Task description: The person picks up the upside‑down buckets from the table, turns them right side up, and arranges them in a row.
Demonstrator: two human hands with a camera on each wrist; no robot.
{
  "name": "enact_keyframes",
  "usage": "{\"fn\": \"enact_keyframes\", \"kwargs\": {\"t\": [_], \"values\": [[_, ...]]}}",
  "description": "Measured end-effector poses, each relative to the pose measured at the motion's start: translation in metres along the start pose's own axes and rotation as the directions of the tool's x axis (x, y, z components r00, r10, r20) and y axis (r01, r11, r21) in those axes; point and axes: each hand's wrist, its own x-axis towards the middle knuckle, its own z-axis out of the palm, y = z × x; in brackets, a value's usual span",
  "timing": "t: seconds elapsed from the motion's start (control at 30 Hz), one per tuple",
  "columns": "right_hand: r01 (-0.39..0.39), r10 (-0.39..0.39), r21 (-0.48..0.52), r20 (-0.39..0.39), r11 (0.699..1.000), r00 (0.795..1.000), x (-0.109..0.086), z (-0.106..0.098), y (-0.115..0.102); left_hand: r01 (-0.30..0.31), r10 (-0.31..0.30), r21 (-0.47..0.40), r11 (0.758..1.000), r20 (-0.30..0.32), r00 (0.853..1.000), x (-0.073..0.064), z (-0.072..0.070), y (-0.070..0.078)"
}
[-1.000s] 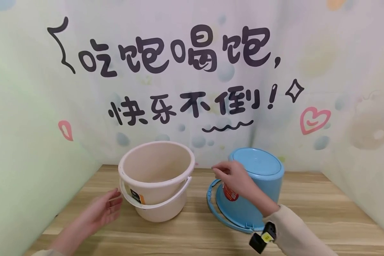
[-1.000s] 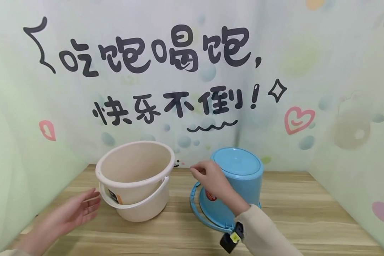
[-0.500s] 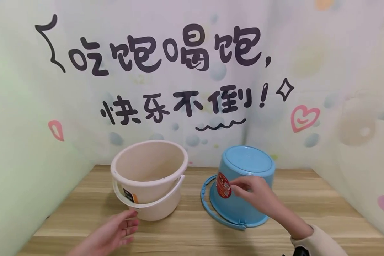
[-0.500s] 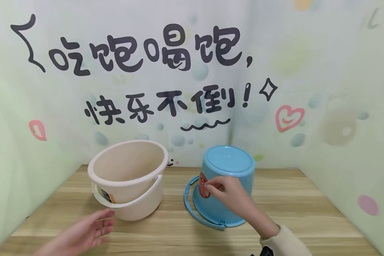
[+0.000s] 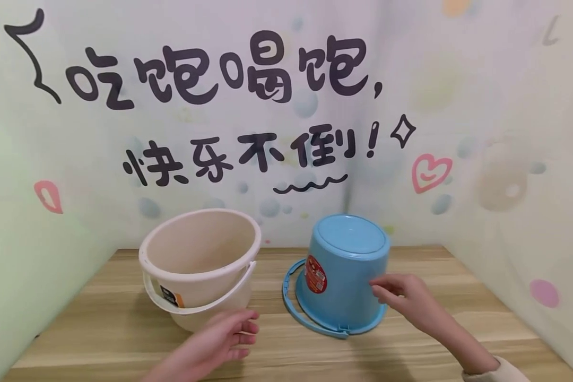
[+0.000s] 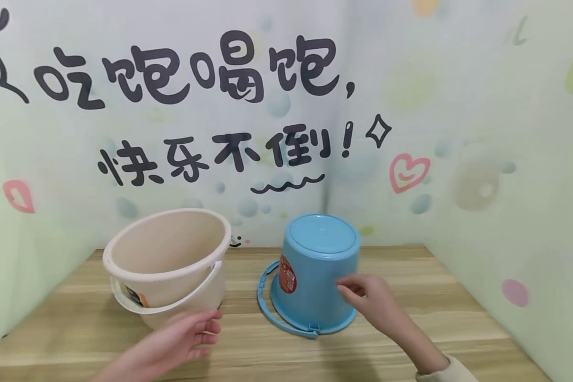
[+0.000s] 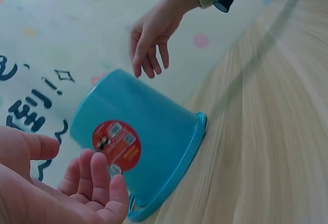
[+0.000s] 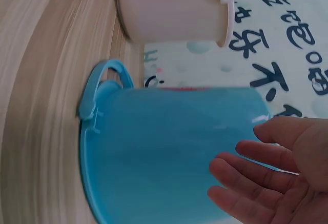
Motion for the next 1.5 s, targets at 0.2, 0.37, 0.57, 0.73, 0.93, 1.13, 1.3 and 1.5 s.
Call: {"fn": "enact_keyframes", "kwargs": {"t": [0.2,0.37,0.57,0.73,0.93,1.13,1.3,1.5], "values": [[-0.007,0.007,0.022,-0.002,1.0,1.0,-0.002,-0.003,0.02,-0.021,0.021,0.048,0.999,0.015,1.0,0.028,0.026,0.001],[-0.07,0.068,0.056,0.038,0.996,0.997,0.004,-0.006,0.038,-0.051,0.05,0.239,0.97,0.009,0.999,0.053,0.037,-0.001],[-0.224,0.208,0.143,0.122,0.964,0.971,0.016,-0.008,0.059,-0.13,0.129,0.544,0.829,0.041,0.991,0.078,0.035,-0.002],[-0.269,0.243,0.152,0.167,0.951,0.956,0.029,-0.008,0.079,-0.207,0.173,0.69,0.694,0.118,0.978,0.097,0.028,-0.006],[-0.375,0.349,0.136,0.182,0.917,0.92,0.04,-0.003,0.095,-0.266,0.134,0.887,0.378,0.232,0.963,0.118,0.027,-0.009],[-0.463,0.449,0.055,0.166,0.885,0.878,0.05,0.0,0.105,-0.303,0.078,0.947,0.108,0.296,0.952,0.131,0.03,-0.011],[-0.509,0.501,0.012,0.166,0.861,0.85,0.055,0.003,0.112,-0.315,0.053,0.949,0.036,0.312,0.948,0.14,0.032,-0.015],[-0.546,0.534,0.037,0.16,0.837,0.83,0.056,0.006,0.117,-0.319,0.037,0.947,0.028,0.318,0.947,0.146,0.034,-0.018]]}}
